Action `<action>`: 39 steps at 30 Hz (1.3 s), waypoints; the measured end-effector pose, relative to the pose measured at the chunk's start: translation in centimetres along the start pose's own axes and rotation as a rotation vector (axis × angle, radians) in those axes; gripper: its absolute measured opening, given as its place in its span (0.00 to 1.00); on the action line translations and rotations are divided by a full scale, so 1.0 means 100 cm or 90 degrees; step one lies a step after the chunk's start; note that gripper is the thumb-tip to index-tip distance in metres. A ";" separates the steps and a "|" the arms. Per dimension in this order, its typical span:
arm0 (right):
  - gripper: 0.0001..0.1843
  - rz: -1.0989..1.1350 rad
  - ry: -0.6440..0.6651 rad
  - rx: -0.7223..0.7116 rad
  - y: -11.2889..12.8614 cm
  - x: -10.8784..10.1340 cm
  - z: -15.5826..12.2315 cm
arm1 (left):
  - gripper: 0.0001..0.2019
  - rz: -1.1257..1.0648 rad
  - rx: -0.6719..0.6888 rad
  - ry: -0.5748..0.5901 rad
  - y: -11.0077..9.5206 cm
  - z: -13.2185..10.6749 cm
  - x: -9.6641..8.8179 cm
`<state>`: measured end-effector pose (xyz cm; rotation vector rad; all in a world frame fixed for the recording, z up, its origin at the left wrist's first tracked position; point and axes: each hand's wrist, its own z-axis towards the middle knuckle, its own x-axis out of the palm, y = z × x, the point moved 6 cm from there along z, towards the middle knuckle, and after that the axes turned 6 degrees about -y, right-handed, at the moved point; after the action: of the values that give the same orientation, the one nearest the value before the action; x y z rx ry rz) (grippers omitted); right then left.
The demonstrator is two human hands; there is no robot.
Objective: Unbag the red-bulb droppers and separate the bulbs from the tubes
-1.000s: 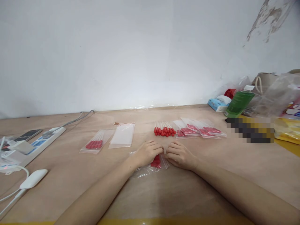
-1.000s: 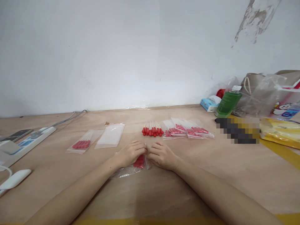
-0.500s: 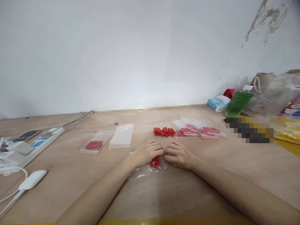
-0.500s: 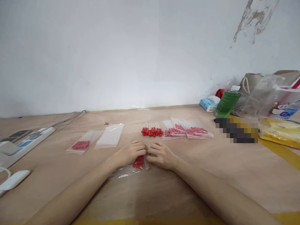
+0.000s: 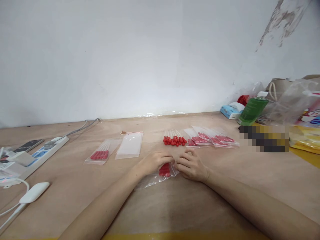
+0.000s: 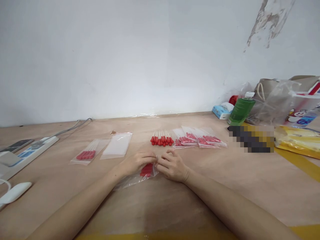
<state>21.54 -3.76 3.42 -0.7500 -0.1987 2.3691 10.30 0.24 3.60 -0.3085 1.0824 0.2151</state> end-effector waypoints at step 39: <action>0.12 0.068 0.079 -0.023 -0.011 0.011 -0.002 | 0.18 -0.081 -0.083 -0.017 0.003 -0.002 0.005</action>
<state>21.56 -2.25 3.08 -0.9428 -0.1520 2.4150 10.28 0.51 3.00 -0.4881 1.0206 0.1758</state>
